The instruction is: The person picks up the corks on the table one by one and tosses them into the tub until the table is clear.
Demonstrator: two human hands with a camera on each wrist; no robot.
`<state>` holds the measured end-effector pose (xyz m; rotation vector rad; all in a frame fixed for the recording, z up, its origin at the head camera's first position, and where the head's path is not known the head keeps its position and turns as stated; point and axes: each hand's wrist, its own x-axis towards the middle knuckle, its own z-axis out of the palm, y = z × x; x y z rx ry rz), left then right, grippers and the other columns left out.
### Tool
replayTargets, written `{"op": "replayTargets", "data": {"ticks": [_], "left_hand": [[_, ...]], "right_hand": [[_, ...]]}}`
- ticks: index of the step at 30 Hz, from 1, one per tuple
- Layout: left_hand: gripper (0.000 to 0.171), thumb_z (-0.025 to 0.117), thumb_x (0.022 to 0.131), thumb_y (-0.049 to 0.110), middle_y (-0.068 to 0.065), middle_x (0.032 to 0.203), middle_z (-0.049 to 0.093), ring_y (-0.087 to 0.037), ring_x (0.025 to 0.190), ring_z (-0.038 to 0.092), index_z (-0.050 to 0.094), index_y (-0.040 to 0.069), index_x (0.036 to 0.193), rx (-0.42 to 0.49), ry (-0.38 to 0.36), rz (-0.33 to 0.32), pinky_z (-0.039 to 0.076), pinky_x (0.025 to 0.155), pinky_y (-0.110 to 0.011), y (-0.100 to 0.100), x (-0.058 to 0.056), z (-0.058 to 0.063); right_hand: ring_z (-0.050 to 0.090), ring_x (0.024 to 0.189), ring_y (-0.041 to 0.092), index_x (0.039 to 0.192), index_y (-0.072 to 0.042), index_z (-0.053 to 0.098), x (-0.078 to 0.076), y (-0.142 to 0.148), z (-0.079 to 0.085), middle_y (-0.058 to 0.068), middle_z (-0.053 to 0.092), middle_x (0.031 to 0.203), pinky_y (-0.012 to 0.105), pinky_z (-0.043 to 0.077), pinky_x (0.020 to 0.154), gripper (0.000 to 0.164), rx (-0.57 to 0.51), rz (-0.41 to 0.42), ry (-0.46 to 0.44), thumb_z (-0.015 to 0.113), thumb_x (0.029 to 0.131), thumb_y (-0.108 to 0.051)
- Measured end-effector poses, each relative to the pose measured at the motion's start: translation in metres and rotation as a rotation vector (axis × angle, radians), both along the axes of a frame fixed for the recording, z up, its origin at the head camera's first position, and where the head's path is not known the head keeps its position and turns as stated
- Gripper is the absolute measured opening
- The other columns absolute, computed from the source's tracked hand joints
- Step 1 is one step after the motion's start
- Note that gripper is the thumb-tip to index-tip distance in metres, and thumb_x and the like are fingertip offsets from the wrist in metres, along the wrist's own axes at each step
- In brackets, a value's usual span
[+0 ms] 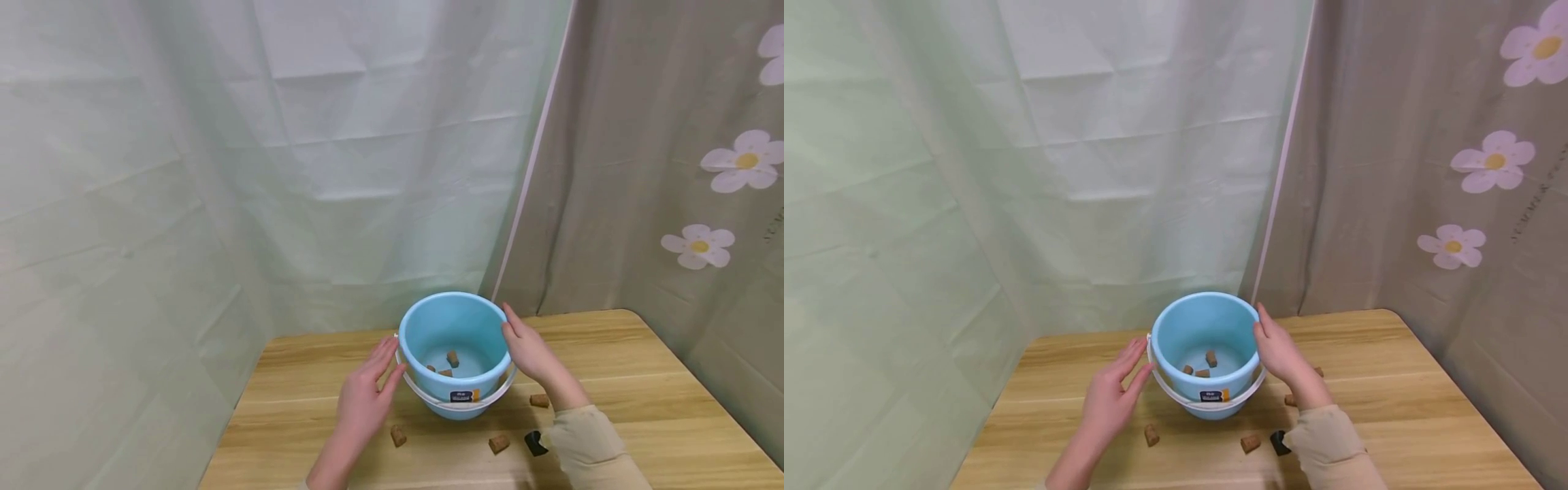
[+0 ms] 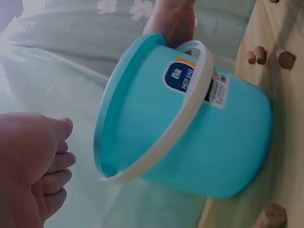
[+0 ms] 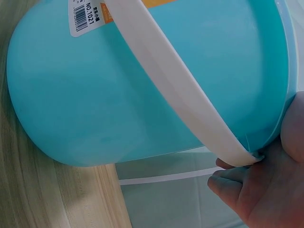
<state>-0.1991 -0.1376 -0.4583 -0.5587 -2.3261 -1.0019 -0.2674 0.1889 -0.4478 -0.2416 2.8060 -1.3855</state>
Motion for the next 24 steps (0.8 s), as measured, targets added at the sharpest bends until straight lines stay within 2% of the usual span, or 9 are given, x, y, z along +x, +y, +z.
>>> {"op": "replayTargets", "data": {"ticks": [7, 12, 15, 20, 24], "left_hand": [[0.046, 0.078, 0.100, 0.018, -0.012, 0.146, 0.064, -0.033, 0.140, 0.058, 0.069, 0.001, 0.141, -0.011, -0.037, 0.045, 0.045, 0.115, -0.051, -0.018, 0.006, -0.016], [0.045, 0.077, 0.101, 0.019, -0.017, 0.143, 0.066, -0.038, 0.136, 0.061, 0.069, -0.003, 0.140, -0.068, -0.058, 0.055, 0.047, 0.112, -0.056, -0.028, 0.009, -0.029], [0.046, 0.075, 0.102, 0.022, -0.019, 0.144, 0.065, -0.040, 0.137, 0.059, 0.068, -0.003, 0.141, -0.118, -0.122, 0.044, 0.046, 0.112, -0.058, -0.032, 0.012, -0.038], [0.054, 0.069, 0.106, 0.036, -0.016, 0.151, 0.060, -0.039, 0.144, 0.053, 0.064, 0.002, 0.147, -0.197, -0.265, 0.042, 0.040, 0.117, -0.058, -0.037, 0.015, -0.051], [0.059, 0.069, 0.105, 0.040, -0.019, 0.153, 0.058, -0.044, 0.143, 0.052, 0.062, 0.002, 0.149, -0.266, -0.312, 0.035, 0.040, 0.116, -0.063, -0.039, 0.017, -0.060]], "right_hand": [[0.023, 0.156, 0.051, 0.170, 0.002, 0.011, 0.001, 0.000, 0.001, 0.030, 0.020, 0.172, 0.066, 0.021, 0.125, 0.064, 0.000, -0.002, 0.001, 0.028, 0.118, -0.032], [0.022, 0.157, 0.050, 0.170, 0.001, 0.010, 0.001, -0.001, 0.001, 0.029, 0.019, 0.172, 0.066, 0.020, 0.125, 0.064, -0.004, 0.000, -0.006, 0.028, 0.118, -0.032], [0.022, 0.157, 0.050, 0.170, 0.000, 0.010, 0.001, -0.002, 0.000, 0.029, 0.019, 0.173, 0.066, 0.020, 0.125, 0.064, -0.006, 0.001, -0.011, 0.028, 0.118, -0.032], [0.023, 0.157, 0.051, 0.170, 0.001, 0.010, 0.001, -0.002, 0.000, 0.029, 0.020, 0.172, 0.066, 0.021, 0.125, 0.064, -0.008, 0.002, -0.004, 0.028, 0.118, -0.031], [0.024, 0.156, 0.051, 0.170, 0.001, 0.010, 0.001, -0.002, 0.000, 0.029, 0.020, 0.172, 0.067, 0.022, 0.124, 0.064, -0.007, 0.000, -0.002, 0.028, 0.118, -0.031]]}}
